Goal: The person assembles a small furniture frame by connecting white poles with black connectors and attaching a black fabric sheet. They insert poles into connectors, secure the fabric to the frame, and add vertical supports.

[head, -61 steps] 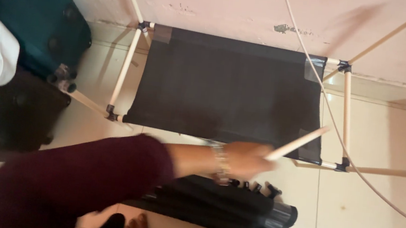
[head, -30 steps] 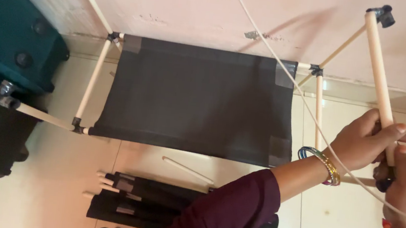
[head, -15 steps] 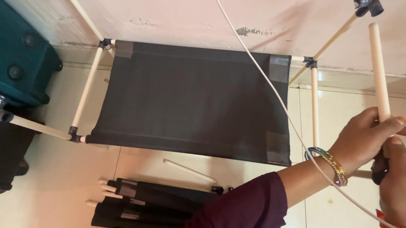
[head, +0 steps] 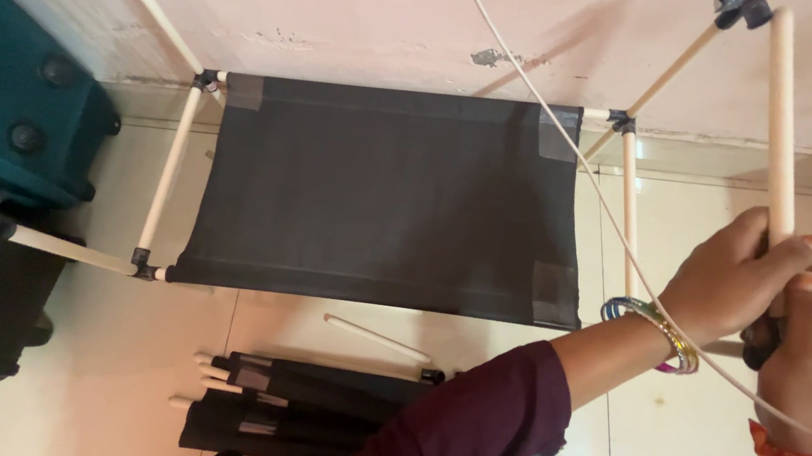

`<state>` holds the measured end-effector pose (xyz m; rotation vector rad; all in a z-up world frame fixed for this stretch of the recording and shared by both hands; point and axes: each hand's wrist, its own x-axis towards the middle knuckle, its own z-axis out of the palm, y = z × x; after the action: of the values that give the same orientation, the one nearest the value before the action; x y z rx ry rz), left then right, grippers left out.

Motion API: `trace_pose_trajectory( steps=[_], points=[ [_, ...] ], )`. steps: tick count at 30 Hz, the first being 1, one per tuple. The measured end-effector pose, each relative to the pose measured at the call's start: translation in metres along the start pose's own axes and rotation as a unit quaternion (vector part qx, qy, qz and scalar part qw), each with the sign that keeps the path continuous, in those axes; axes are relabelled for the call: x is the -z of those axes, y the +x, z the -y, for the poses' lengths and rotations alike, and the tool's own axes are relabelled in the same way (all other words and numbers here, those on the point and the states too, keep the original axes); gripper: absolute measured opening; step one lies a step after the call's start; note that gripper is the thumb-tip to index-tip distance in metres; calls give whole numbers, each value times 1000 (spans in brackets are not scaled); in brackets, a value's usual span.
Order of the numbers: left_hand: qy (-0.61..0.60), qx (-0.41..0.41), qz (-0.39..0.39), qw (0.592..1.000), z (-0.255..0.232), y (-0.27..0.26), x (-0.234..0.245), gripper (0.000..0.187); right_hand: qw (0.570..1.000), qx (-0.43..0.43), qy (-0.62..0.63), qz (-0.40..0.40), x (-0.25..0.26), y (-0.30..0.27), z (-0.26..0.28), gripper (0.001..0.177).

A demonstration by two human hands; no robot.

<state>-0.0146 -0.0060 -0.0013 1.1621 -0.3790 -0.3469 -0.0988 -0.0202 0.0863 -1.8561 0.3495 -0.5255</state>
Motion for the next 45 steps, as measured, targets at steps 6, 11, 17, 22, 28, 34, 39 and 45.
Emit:
trace_pose_trajectory(
  steps=[6, 11, 17, 22, 28, 34, 39, 45],
  points=[
    [-124, 36, 14, 991, -10, -6, 2, 44, 1000, 11, -2, -8, 2, 3, -8, 30],
    [-143, 28, 20, 989, -18, -12, 1, 44, 1000, -1, -10, -8, 6, 4, -18, 43],
    [-98, -6, 5, 995, -12, -25, -5, 46, 999, -20, -12, -29, 12, 1, -29, 46],
    [-82, -15, 2, 997, -2, -19, -8, 49, 999, -19, -21, -40, 13, 3, -35, 44],
    [-94, -13, 41, 995, 8, -15, -13, 51, 968, 83, -235, -13, 17, -2, -25, 35],
    [-101, 19, 91, 991, 16, 2, -1, 54, 997, 10, -82, 7, 16, 6, -16, 32],
    [-18, -31, 36, 999, 14, 29, 30, 65, 995, -27, -83, 41, 23, 18, -18, 38],
    [-32, -68, -142, 987, 9, 100, 78, 42, 993, -68, 8, 99, 25, 25, -18, 52]
  ],
)
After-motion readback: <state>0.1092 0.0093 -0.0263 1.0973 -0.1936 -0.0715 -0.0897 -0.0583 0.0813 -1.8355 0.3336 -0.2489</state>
